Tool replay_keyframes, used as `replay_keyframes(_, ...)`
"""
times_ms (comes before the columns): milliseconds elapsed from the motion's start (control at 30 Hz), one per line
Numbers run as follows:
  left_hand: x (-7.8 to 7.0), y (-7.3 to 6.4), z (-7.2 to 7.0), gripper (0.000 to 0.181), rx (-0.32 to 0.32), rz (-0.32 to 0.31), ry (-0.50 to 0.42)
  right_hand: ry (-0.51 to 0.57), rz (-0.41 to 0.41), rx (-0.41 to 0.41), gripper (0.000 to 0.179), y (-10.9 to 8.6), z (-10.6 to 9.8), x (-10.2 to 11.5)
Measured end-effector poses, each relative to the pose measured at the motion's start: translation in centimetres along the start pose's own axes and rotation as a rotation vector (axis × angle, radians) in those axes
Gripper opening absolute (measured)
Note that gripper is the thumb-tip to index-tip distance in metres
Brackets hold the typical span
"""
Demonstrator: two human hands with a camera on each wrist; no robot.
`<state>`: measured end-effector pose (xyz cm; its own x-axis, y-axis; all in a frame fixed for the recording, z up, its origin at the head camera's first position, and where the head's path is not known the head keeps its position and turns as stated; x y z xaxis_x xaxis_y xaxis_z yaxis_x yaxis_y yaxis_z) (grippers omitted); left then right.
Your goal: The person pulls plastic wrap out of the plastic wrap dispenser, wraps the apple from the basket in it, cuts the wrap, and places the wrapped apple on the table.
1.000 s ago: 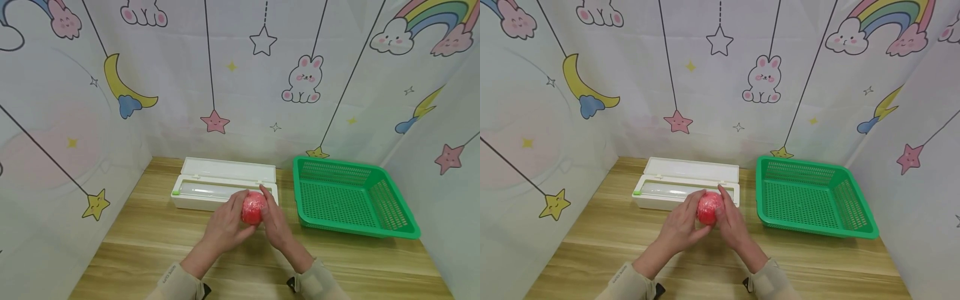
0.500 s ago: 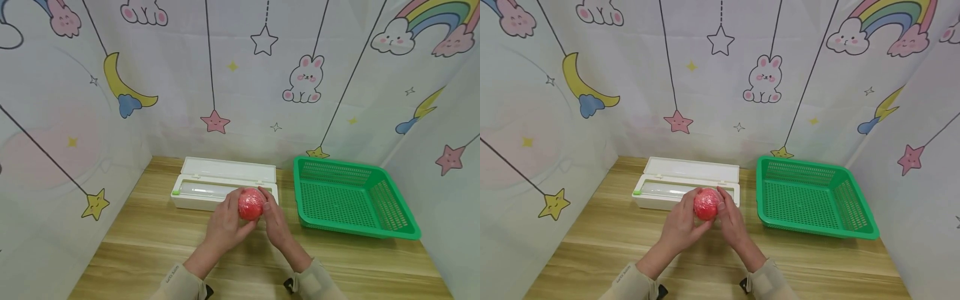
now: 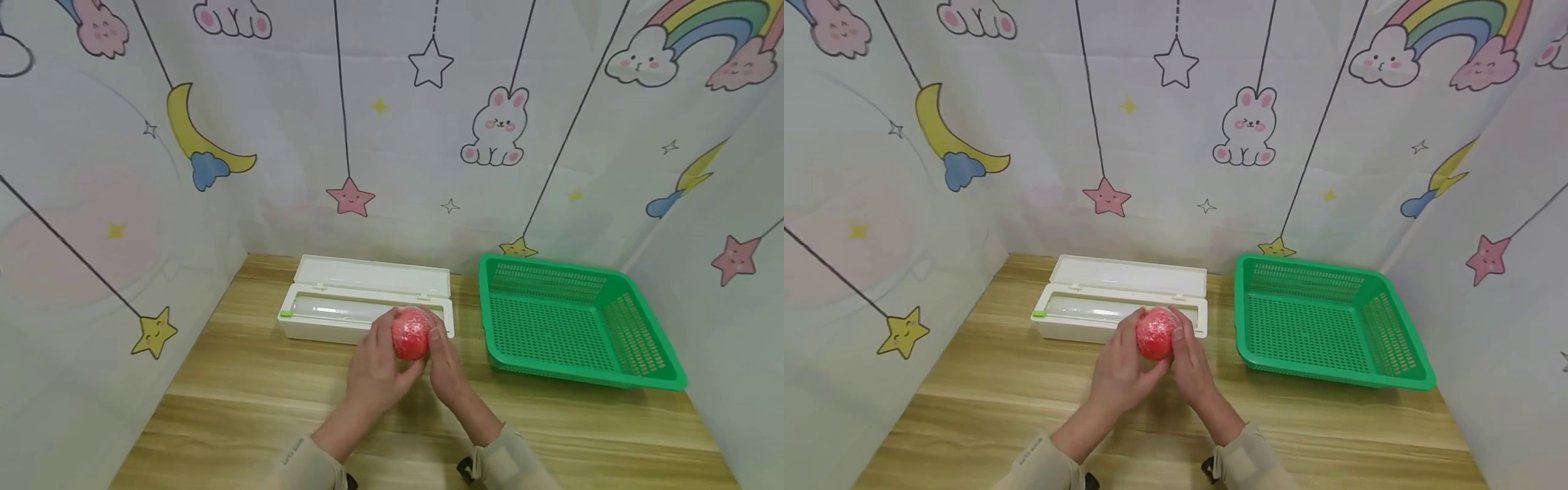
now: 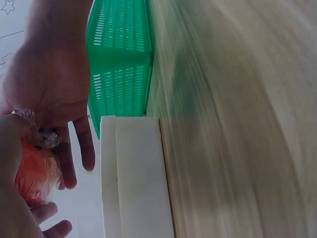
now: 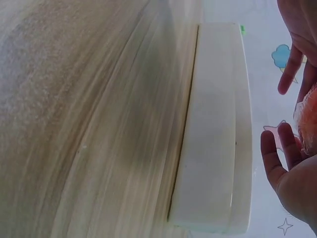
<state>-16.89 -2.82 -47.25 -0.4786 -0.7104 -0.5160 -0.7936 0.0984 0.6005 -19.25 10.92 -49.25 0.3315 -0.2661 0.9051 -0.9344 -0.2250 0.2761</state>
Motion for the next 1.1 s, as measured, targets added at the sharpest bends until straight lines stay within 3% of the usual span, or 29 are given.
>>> replay_keyframes(300,-0.8,-0.4,0.6,0.088,0.085,-0.152,-0.113,0.046,0.049,-0.032,0.051,0.0,0.0,-0.5)
replay_keyframes(467,-1.3,-0.5,0.7,0.087,0.081,-0.206,-0.167,0.114,0.084,-0.045,0.061,0.3,-0.1,-0.4)
replay_keyframes(633,-1.6,-0.9,0.9,0.087,0.052,-0.225,-0.191,0.197,0.121,-0.031,0.067,0.5,-0.1,-0.4)
replay_keyframes(933,-1.4,-1.9,0.9,0.078,0.110,-0.262,-0.269,0.195,0.161,-0.010,0.066,0.2,-0.1,-0.8)
replay_keyframes(1100,-1.5,-2.1,0.8,0.067,0.085,-0.247,-0.304,0.197,0.161,0.000,0.066,0.2,-0.2,-0.7)
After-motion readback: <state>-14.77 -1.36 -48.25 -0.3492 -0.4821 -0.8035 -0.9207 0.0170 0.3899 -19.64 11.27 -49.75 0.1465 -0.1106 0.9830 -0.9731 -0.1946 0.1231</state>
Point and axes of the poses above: each hand's wrist, its own y-axis towards the middle knuckle, its own z-axis out of the palm, x = y × z, the point moved 4 cm from there along y, towards the middle knuckle, and after that the axes turned 6 degrees about -y, right-handed, at the moved point
